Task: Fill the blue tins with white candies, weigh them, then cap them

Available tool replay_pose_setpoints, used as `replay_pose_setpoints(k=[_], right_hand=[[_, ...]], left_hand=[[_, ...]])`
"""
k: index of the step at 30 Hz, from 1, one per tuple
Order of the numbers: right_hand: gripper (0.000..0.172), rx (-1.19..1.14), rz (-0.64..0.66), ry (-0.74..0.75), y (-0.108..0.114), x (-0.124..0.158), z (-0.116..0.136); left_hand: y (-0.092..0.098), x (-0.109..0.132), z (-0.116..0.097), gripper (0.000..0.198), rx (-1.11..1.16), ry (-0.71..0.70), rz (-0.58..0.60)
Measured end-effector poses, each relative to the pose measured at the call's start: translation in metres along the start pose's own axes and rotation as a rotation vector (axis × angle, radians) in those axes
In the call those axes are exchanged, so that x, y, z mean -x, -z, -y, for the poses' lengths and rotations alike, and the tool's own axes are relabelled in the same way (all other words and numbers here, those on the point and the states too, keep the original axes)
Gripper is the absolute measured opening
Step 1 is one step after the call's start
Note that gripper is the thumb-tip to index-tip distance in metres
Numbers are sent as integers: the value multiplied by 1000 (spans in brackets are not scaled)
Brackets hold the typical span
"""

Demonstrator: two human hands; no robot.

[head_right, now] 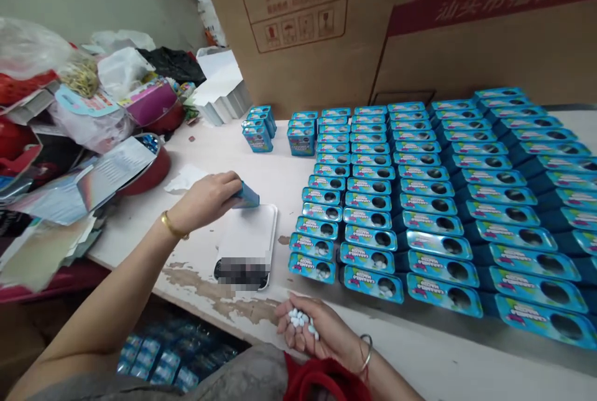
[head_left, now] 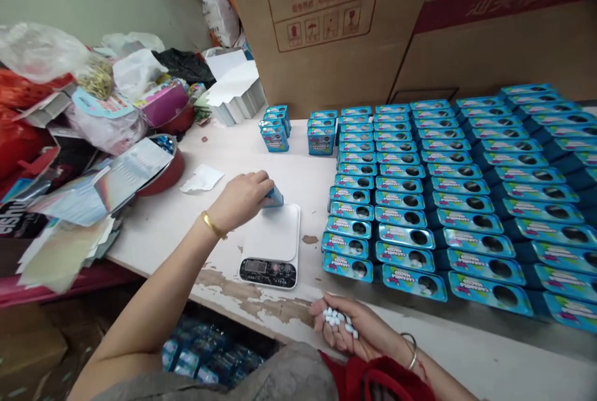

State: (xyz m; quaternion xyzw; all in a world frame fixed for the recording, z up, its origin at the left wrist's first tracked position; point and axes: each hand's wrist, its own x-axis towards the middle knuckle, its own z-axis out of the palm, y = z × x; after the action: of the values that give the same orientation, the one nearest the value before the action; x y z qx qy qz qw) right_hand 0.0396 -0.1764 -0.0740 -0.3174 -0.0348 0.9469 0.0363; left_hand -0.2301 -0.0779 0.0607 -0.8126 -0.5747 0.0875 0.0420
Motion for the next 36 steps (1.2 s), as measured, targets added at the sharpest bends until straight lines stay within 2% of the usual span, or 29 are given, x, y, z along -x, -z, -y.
replay_pose_setpoints(k=[3, 6, 8, 10, 12, 13, 14, 16, 18, 20, 26, 30, 33, 36], right_hand=[[29, 2, 31, -36, -13, 10, 1], [27, -5, 52, -34, -25, 19, 1], [28, -8, 65, 1, -31, 25, 1], [30, -27, 59, 44, -34, 29, 0], [30, -88, 39, 85, -33, 31, -1], [28, -136, 25, 114, -33, 30, -2], [26, -189, 14, 144, -31, 30, -4], [21, -279, 2, 180, -28, 27, -7], [21, -328, -2, 182, -24, 24, -11], [23, -334, -1, 164, -23, 21, -14], [14, -275, -28, 168, -25, 16, -19], [12, -283, -64, 158, -25, 12, -20], [12, -307, -80, 165, -27, 11, -19], [15, -260, -77, 151, -32, 11, -15]], left_hand=[[5, 30, -29, 10, 68, -59, 85], [-2, 43, -42, 8, 104, -53, 98], [-4, 49, -48, 9, 126, -30, 21], [-3, 57, -62, 19, 161, 4, -122], [-2, 68, -87, 27, 240, 3, -235], [-4, 74, -103, 27, 301, -27, -246], [-7, 80, -121, 24, 366, -87, -218], [-18, 91, -155, 25, 467, -208, -89], [-32, 99, -180, 27, 507, -196, -22], [-43, 104, -193, 25, 544, -137, -6], [-52, 111, -190, 18, 641, -49, -13], [-52, 113, -186, 20, 688, -65, -29], [-51, 114, -178, 21, 784, -81, -103], [-53, 119, -158, 18, 832, 20, -270]])
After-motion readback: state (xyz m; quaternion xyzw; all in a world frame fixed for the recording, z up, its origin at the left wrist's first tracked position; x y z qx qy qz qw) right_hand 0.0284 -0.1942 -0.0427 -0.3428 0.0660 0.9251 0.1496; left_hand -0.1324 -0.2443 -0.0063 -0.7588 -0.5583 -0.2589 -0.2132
